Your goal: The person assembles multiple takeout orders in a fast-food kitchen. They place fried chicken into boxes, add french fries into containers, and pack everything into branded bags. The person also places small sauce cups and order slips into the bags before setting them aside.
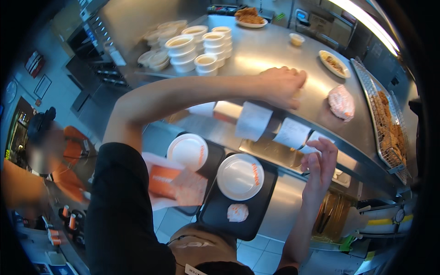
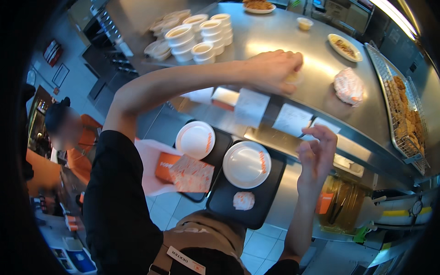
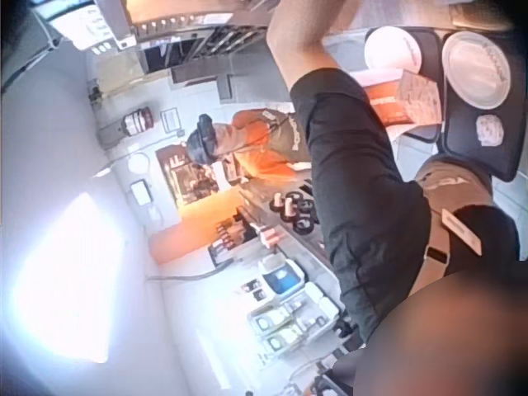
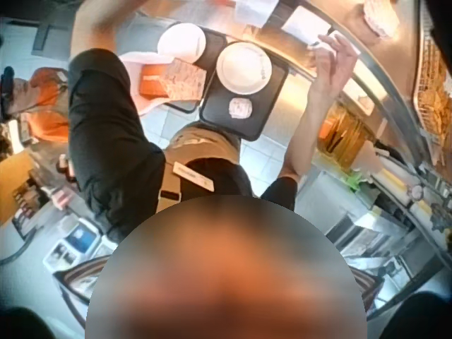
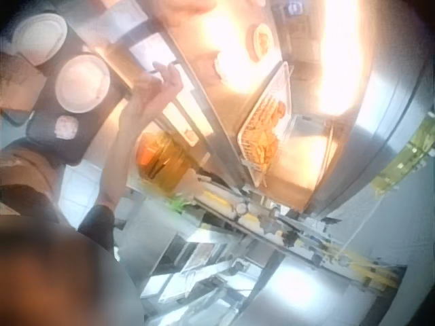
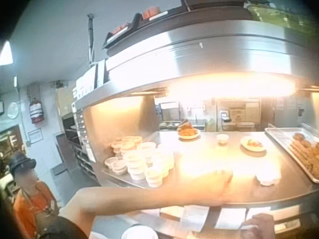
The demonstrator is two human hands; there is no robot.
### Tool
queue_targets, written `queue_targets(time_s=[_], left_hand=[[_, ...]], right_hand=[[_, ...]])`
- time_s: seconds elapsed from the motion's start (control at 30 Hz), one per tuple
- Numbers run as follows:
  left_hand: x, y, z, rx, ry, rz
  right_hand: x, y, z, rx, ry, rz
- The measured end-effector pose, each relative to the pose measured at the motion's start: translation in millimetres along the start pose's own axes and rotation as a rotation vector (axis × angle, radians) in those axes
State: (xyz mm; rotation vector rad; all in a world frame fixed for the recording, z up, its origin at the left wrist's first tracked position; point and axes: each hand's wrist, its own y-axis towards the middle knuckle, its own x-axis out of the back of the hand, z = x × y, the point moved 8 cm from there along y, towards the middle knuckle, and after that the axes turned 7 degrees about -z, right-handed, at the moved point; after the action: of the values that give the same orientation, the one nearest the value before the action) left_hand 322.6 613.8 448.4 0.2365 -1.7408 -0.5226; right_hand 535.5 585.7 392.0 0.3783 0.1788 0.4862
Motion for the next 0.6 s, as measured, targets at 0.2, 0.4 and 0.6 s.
queue_targets(time_s=[0.2, 0.4, 0.6], left_hand=[[70, -169, -96, 0.088, -0.293, 0.119], [98, -308, -70, 0.307, -0.537, 0.591], [55, -409, -5, 0.317, -0.356, 0.936]], right_hand=[[-110, -88, -14, -0.328, 0.675, -0.045], [-203, -192, -18, -0.523, 0.475, 0.231], [-225, -220, 20, 0.362, -0.463, 0.506]])
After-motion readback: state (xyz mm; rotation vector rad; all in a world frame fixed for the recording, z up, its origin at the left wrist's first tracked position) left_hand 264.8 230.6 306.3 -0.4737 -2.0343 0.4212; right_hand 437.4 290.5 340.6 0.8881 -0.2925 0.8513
